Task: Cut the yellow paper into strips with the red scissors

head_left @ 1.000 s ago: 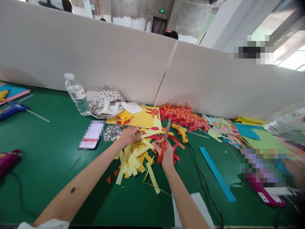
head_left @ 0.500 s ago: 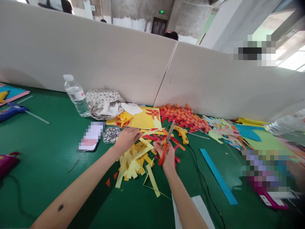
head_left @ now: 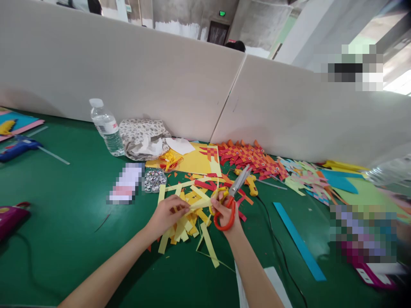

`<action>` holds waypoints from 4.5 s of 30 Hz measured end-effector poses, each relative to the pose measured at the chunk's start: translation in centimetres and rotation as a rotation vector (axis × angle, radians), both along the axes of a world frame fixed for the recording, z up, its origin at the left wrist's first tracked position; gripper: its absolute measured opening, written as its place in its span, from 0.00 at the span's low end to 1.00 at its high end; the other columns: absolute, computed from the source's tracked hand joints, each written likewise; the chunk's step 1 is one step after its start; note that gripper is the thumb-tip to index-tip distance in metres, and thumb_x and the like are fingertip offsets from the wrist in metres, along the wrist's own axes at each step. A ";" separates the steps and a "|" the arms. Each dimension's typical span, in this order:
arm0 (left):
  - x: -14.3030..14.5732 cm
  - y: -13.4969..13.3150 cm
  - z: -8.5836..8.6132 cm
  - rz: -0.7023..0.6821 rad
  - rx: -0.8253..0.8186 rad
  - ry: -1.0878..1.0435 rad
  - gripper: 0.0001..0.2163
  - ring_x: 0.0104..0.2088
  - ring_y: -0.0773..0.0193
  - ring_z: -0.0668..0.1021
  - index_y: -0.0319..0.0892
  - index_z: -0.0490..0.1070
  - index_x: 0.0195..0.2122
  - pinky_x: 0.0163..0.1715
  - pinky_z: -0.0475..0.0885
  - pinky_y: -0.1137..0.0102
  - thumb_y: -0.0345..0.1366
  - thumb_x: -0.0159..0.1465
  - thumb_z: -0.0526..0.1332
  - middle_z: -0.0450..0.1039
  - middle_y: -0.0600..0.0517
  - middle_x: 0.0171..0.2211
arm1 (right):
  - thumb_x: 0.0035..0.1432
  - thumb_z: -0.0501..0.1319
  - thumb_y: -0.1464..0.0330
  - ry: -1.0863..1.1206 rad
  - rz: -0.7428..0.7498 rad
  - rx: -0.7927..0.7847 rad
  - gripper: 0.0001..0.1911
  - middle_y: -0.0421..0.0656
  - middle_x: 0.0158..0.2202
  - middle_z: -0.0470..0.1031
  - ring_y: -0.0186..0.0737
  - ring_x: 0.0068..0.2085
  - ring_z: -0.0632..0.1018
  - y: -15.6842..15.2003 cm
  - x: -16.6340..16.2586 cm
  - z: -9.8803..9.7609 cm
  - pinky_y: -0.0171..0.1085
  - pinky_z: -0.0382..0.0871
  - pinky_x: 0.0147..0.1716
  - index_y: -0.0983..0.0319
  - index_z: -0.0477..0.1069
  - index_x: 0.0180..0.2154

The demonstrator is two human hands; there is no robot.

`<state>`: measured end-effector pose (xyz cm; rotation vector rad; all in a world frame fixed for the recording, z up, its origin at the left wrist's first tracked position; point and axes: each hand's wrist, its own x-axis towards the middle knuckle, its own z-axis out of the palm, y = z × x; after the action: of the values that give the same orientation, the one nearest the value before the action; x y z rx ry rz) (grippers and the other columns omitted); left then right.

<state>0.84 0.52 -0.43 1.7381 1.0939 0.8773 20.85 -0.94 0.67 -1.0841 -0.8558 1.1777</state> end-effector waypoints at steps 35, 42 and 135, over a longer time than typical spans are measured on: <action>2.4 -0.5 0.5 -0.141 -0.520 -0.454 0.15 0.23 0.75 0.68 0.42 0.56 0.26 0.26 0.63 0.76 0.32 0.52 0.66 0.66 0.60 0.24 | 0.36 0.71 0.68 -0.185 0.084 -0.027 0.20 0.35 0.23 0.69 0.35 0.26 0.72 -0.6 -1.5 0.9 0.37 0.69 0.31 0.58 0.59 0.25; 2.4 -0.5 0.6 -0.057 -0.501 -0.483 0.16 0.24 0.73 0.69 0.42 0.55 0.24 0.26 0.64 0.76 0.33 0.51 0.67 0.66 0.59 0.23 | 0.35 0.72 0.68 -0.162 0.082 -0.032 0.21 0.35 0.26 0.71 0.34 0.26 0.73 -0.8 -1.9 0.8 0.36 0.69 0.30 0.58 0.60 0.25; 2.1 -0.9 1.0 -0.279 -0.661 -0.425 0.19 0.23 0.72 0.72 0.43 0.57 0.27 0.26 0.66 0.74 0.32 0.45 0.70 0.66 0.60 0.24 | 0.36 0.70 0.71 -0.024 -0.115 -0.021 0.18 0.34 0.25 0.71 0.33 0.28 0.73 -0.6 -1.4 1.4 0.37 0.69 0.34 0.59 0.62 0.26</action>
<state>2.96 -0.39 0.60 1.0556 0.7180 0.5789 19.45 -1.50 2.03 -1.1518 -0.7901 1.0816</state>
